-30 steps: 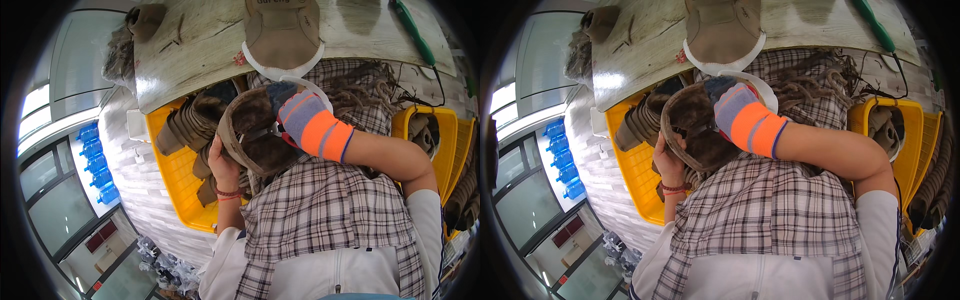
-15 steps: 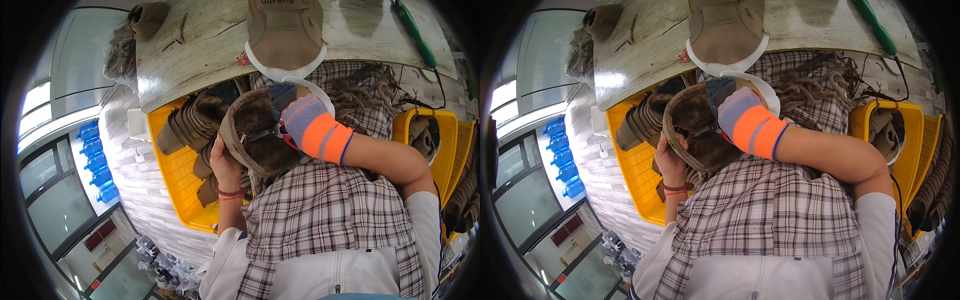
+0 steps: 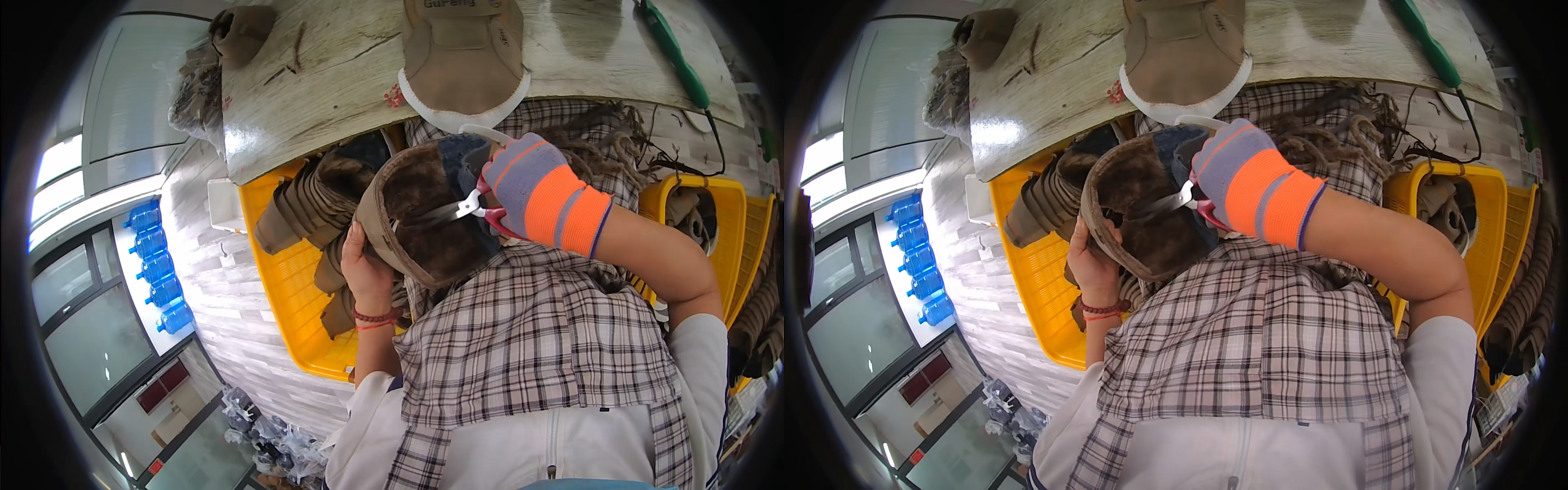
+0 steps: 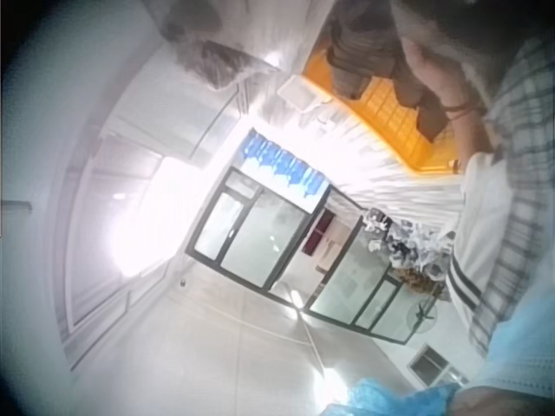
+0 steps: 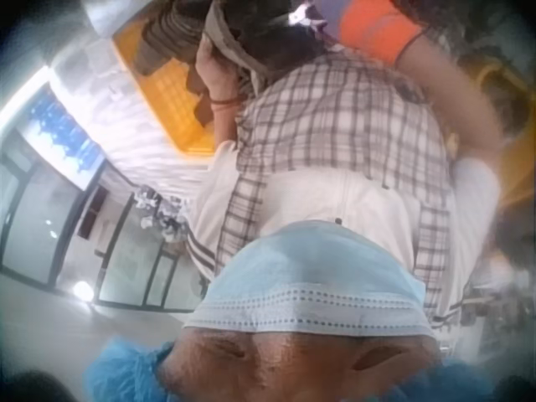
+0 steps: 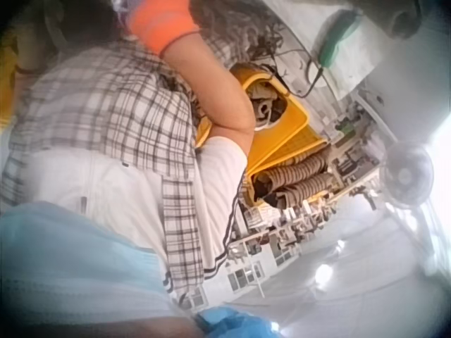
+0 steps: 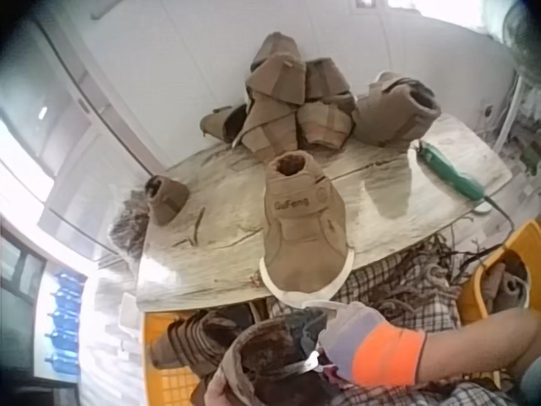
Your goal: The person uses a green electric trimmer to cut excess fabric from the top edges of several brown shoe uppers on a workbench. They rotate each upper to trim different sides, then use red-handled scissors to snip interior threads. Trimmed uppers are placed into a yellow bin.
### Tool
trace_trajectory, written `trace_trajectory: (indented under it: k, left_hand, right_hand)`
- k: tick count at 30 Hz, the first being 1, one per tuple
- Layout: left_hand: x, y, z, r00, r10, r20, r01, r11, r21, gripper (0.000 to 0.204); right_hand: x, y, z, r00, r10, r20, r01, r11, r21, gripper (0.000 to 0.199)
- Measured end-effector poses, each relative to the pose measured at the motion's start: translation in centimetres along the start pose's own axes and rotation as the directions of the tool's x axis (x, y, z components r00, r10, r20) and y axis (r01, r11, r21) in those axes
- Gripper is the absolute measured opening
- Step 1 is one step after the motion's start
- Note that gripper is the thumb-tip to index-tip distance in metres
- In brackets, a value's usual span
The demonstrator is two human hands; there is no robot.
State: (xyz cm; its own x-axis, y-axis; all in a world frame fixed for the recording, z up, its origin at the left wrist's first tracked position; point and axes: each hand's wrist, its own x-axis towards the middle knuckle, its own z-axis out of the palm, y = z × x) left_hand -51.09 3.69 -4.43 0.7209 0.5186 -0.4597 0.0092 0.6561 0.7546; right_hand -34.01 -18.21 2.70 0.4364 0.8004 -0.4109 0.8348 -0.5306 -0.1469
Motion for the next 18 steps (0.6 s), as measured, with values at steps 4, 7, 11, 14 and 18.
trace_trajectory:
  k: [4,7,11,14,18]
  left_hand:
    - [-0.2,0.0,0.1,1.0,0.012,-0.025,-0.012,1.0,0.019,0.026]
    - [-0.1,0.0,-0.3,0.999,0.023,-0.034,-0.022,0.999,0.04,0.026]
    - [-0.2,0.0,-0.2,0.999,0.02,-0.029,-0.019,0.999,0.032,0.026]
    - [-0.4,0.0,0.0,0.998,0.018,-0.054,-0.017,1.0,0.019,0.027]
    - [-0.8,0.4,0.4,0.998,0.055,-0.044,-0.053,0.998,0.038,0.028]
  right_hand:
    - [0.1,-0.7,1.0,0.99,-0.073,-0.118,0.074,0.997,0.004,0.02]
    - [0.5,-1.3,0.9,0.992,-0.077,-0.096,0.073,0.996,-0.05,0.014]
    - [1.0,-2.3,-0.8,0.997,-0.063,0.053,0.068,0.993,-0.096,0.014]
    - [0.8,-2.3,-0.2,0.997,-0.071,0.033,0.073,0.994,-0.081,0.021]
    - [-0.6,-0.7,0.3,0.994,0.012,-0.111,0.004,0.99,0.142,0.021]
